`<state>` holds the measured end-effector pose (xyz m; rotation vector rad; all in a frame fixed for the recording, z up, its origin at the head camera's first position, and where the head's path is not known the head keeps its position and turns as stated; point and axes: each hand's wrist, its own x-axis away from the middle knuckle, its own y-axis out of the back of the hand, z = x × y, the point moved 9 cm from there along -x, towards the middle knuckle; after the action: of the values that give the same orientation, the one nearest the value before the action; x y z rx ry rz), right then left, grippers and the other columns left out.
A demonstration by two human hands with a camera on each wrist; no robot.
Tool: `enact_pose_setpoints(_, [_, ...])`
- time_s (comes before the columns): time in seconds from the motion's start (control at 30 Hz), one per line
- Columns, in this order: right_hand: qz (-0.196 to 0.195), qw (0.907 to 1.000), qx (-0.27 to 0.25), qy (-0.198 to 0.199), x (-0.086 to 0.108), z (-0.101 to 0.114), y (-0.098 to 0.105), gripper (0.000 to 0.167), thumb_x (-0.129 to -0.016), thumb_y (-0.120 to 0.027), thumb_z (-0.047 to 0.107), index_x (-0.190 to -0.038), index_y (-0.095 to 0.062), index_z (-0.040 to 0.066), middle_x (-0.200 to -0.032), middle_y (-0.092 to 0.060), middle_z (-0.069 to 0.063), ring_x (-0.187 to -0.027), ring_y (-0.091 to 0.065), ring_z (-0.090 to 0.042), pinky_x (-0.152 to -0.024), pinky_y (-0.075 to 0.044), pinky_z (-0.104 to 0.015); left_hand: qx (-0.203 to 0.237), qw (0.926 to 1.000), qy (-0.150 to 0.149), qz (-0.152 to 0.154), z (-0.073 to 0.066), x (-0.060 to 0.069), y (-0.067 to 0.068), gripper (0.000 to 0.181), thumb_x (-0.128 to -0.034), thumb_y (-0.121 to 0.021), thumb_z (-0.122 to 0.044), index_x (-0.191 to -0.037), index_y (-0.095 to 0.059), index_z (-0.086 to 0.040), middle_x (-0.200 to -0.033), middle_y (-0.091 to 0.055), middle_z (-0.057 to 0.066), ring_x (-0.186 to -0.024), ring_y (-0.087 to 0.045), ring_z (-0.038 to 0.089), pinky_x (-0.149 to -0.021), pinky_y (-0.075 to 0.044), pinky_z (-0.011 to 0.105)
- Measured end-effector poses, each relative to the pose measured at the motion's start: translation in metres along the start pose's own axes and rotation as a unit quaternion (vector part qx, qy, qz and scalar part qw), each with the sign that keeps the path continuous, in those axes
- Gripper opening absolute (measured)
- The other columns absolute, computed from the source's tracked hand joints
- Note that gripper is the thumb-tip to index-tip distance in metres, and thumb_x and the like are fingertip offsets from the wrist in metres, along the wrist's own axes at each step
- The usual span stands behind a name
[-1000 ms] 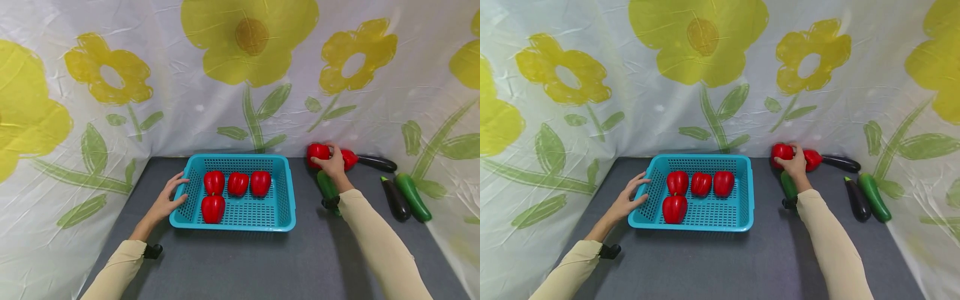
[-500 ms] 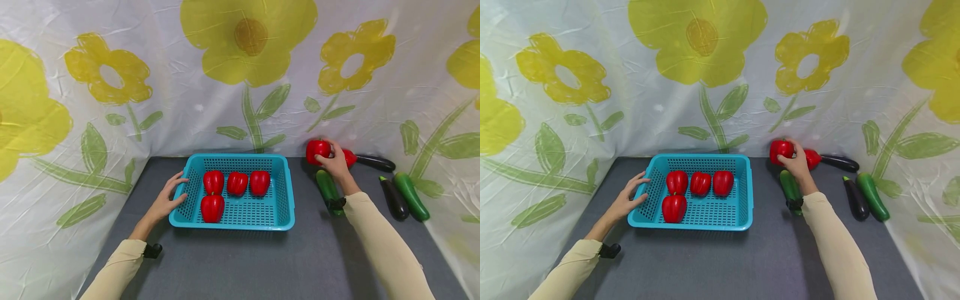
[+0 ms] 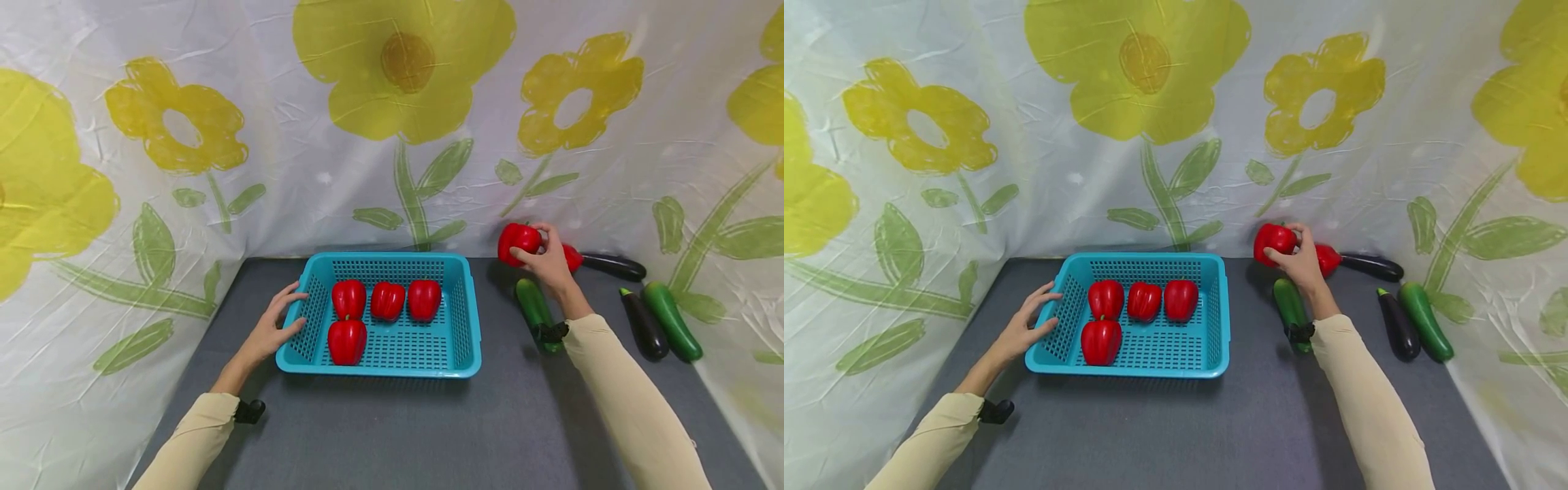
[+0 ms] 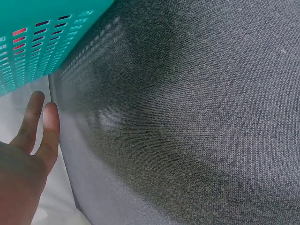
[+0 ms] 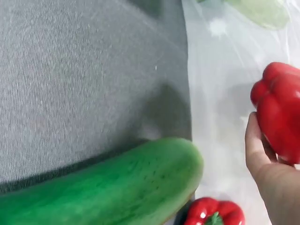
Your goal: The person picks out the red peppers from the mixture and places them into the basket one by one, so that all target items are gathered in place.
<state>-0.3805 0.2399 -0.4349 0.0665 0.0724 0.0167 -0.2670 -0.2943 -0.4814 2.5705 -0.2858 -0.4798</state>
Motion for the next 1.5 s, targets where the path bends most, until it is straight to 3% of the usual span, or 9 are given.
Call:
enact_pose_setpoints(0.13, [0.002,0.9999,-0.012,-0.004,0.002,0.002,-0.004,0.061,-0.093,-0.075,0.009,-0.139,-0.035,0.01,-0.139,-0.039,-0.018,-0.121,-0.041,-0.03,-0.086,-0.056,-0.038,-0.001,1.0,0.002,-0.002,0.0,0.0,0.0,0.05,-0.0975,-0.063,0.001,-0.145,-0.048,0.002,-0.163,-0.02,0.02,-0.125,-0.048,0.051,-0.094,-0.047,0.059])
enact_pose_setpoints(0.23, [0.006,1.0,0.0,-0.003,0.0,0.0,-0.005,0.061,-0.093,-0.075,0.012,-0.14,-0.037,0.011,-0.14,-0.039,-0.019,-0.123,-0.039,-0.034,-0.09,-0.054,-0.041,0.001,1.0,0.003,-0.001,0.0,0.0,0.0,0.05,-0.0974,-0.064,0.001,-0.145,-0.048,0.001,-0.163,-0.019,0.02,-0.127,-0.046,0.05,-0.093,-0.043,0.067])
enact_pose_setpoints(0.4, [0.019,0.999,0.041,0.007,-0.006,-0.006,-0.005,0.062,-0.094,-0.075,0.018,-0.144,-0.039,0.01,-0.141,-0.044,-0.019,-0.124,-0.042,-0.035,-0.091,-0.052,-0.04,0.001,1.0,0.002,0.0,0.001,0.0,0.0,0.05,-0.0974,-0.063,0.002,-0.145,-0.048,0.003,-0.163,-0.019,0.019,-0.127,-0.046,0.05,-0.093,-0.043,0.067])
enact_pose_setpoints(0.63, [0.059,0.9961,0.064,-0.017,0.004,0.012,-0.016,0.065,-0.094,-0.074,0.02,-0.145,-0.037,0.004,-0.149,-0.035,-0.025,-0.125,-0.039,-0.04,-0.079,-0.053,-0.029,0.005,1.0,-0.001,-0.002,0.002,0.0,-0.001,0.05,-0.0971,-0.063,0.002,-0.145,-0.048,0.002,-0.163,-0.019,0.02,-0.131,-0.041,0.051,-0.094,-0.042,0.068])
enact_pose_setpoints(0.77, [0.059,0.9947,0.082,-0.019,0.001,0.002,-0.011,0.069,-0.093,-0.076,0.022,-0.147,-0.035,0.006,-0.151,-0.035,-0.021,-0.127,-0.038,-0.038,-0.081,-0.054,-0.031,0.007,1.0,-0.004,-0.002,0.001,-0.001,-0.001,0.05,-0.0968,-0.063,0.003,-0.144,-0.048,0.004,-0.163,-0.019,0.02,-0.134,-0.037,0.049,-0.095,-0.041,0.07])
enact_pose_setpoints(1.03, [0.067,0.9916,0.109,-0.017,0.012,0.007,-0.01,0.069,-0.092,-0.078,0.029,-0.145,-0.039,0.007,-0.15,-0.039,-0.018,-0.131,-0.038,-0.043,-0.087,-0.053,-0.04,0.002,1.0,-0.001,-0.002,0.0,0.0,0.0,0.049,-0.0973,-0.063,0.002,-0.144,-0.048,0.003,-0.163,-0.019,0.02,-0.133,-0.039,0.048,-0.095,-0.041,0.068])
enact_pose_setpoints(1.27, [0.078,0.9898,0.119,-0.012,0.019,0.014,-0.011,0.07,-0.092,-0.078,0.03,-0.146,-0.04,0.005,-0.148,-0.041,-0.019,-0.128,-0.042,-0.041,-0.086,-0.054,-0.04,-0.014,0.9999,0.002,-0.001,-0.001,0.001,0.0,0.049,-0.0981,-0.063,0.0,-0.145,-0.048,0.001,-0.163,-0.02,0.02,-0.128,-0.045,0.048,-0.094,-0.048,0.055])
enact_pose_setpoints(1.5, [0.096,0.9864,0.133,-0.011,0.021,0.025,-0.021,0.076,-0.091,-0.079,0.029,-0.15,-0.038,0.005,-0.149,-0.04,-0.019,-0.128,-0.045,-0.043,-0.086,-0.054,-0.04,-0.003,1.0,0.002,-0.004,0.0,0.0,-0.001,0.048,-0.098,-0.062,0.001,-0.144,-0.048,0.003,-0.163,-0.019,0.022,-0.13,-0.041,0.05,-0.094,-0.042,0.068])
